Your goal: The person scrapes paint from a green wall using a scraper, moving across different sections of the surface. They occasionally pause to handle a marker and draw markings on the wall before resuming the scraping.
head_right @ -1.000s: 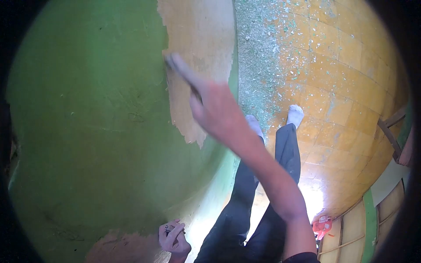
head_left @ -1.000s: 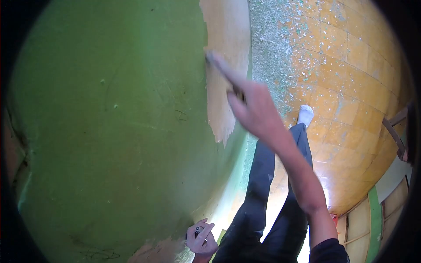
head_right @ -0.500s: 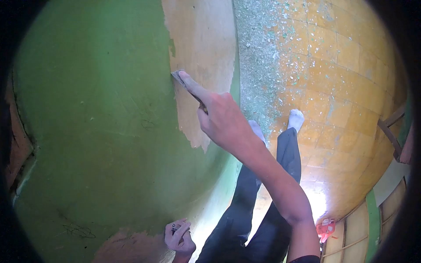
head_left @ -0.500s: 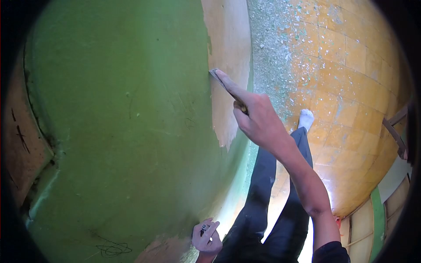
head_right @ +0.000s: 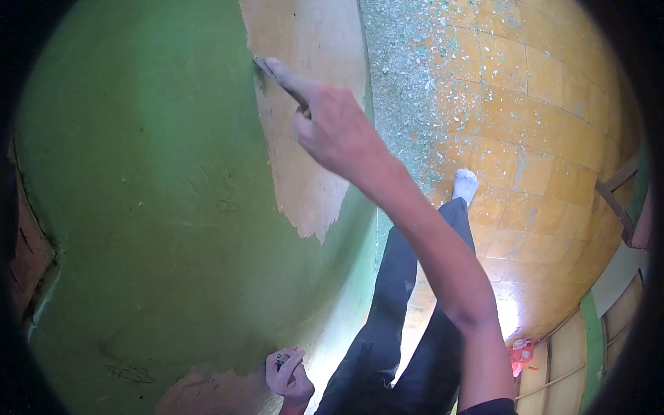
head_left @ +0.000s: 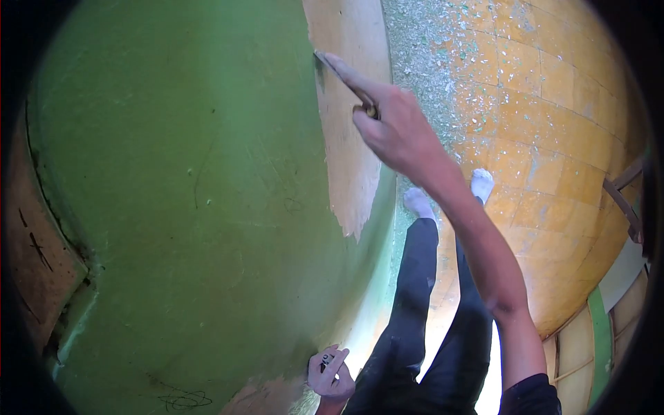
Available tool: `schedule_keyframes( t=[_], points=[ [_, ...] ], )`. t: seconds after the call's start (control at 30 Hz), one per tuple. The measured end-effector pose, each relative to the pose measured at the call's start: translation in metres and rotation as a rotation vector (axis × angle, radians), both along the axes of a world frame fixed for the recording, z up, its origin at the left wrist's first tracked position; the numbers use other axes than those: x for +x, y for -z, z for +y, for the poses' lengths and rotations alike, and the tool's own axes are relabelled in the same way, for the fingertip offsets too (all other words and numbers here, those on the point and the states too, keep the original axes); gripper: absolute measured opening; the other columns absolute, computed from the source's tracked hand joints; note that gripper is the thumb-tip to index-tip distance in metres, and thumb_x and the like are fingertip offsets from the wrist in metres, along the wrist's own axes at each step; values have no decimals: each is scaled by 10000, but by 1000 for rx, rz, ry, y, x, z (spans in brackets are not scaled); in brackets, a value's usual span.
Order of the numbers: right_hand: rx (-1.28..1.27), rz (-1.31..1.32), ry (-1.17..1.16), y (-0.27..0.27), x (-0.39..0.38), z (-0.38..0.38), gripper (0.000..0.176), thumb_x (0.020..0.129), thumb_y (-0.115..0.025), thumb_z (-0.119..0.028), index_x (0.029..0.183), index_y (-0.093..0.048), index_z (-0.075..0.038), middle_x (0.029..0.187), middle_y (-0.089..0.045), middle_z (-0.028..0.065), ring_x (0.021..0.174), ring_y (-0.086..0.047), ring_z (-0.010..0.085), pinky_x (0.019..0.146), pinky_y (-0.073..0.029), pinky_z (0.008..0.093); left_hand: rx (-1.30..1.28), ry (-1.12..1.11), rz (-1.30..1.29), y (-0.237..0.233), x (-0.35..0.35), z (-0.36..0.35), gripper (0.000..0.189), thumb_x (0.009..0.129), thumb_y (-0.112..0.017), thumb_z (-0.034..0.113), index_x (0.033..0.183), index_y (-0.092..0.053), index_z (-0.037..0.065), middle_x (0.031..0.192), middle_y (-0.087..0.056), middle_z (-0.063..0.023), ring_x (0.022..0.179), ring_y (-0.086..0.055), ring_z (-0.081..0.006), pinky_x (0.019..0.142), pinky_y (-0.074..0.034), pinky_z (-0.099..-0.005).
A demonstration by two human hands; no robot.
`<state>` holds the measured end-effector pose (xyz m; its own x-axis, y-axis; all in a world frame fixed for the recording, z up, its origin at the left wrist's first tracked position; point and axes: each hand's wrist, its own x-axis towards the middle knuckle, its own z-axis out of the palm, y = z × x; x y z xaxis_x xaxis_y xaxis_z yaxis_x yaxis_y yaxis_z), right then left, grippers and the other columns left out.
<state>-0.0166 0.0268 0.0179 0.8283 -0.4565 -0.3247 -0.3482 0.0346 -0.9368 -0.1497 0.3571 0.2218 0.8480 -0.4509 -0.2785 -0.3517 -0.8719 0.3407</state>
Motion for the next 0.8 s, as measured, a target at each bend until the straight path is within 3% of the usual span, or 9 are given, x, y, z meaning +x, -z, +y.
schedule_keyframes(
  t=[0.03,0.1,0.2,0.27,0.37,0.47,0.63,0.8],
  points=[
    [25,-28,31,2,0,5,800,802,-473,26,1534,-429,-295,1129,-676,265,681,-637,340,778,-526,419,-6,-15,4,-1,-1,0,377,700,-597,-167,950,-780,47,873,-635,-149,779,-694,-297,720,-612,-381],
    [4,-140,73,1,-16,35,788,808,-484,0,1533,-425,-304,908,-633,264,620,-557,321,726,-502,432,-29,-31,4,0,1,-1,371,699,-577,-159,947,-773,34,850,-621,-149,745,-664,-271,747,-609,-398],
    [8,-87,25,9,-21,26,792,801,-482,2,1530,-432,-303,766,-588,263,610,-556,304,733,-500,436,-43,-29,14,0,2,-3,356,698,-537,-140,936,-758,7,800,-593,-148,679,-602,-219,806,-607,-435],
    [-5,32,-35,7,0,-5,812,787,-471,28,1529,-439,-301,845,-649,272,655,-633,309,781,-523,423,-31,-27,9,1,0,-3,345,701,-541,-133,930,-757,6,801,-594,-147,675,-602,-217,808,-607,-434],
    [-62,-82,52,23,-5,12,810,788,-468,31,1525,-445,-305,840,-650,272,639,-627,296,767,-527,414,-39,-50,10,0,1,-6,343,700,-545,-133,929,-758,9,812,-596,-149,683,-609,-219,808,-607,-430],
    [-30,-187,65,23,-27,43,784,808,-479,-3,1525,-433,-317,737,-562,267,579,-521,286,695,-502,417,-63,-45,18,-1,2,-6,352,699,-540,-140,928,-760,14,811,-593,-150,679,-608,-219,802,-608,-426],
    [-18,-46,-34,15,-5,-9,789,812,-471,20,1524,-444,-318,696,-558,217,542,-476,258,661,-497,377,-6,-22,1,1,0,-4,366,685,-529,-137,923,-761,15,794,-587,-147,681,-610,-222,795,-607,-426],
    [-80,-245,101,31,-21,37,763,818,-486,-19,1523,-437,-308,669,-483,233,532,-427,273,637,-477,411,-33,-27,-7,1,0,-4,358,687,-537,-126,928,-760,15,786,-584,-141,679,-607,-220,794,-609,-427]
  ],
)
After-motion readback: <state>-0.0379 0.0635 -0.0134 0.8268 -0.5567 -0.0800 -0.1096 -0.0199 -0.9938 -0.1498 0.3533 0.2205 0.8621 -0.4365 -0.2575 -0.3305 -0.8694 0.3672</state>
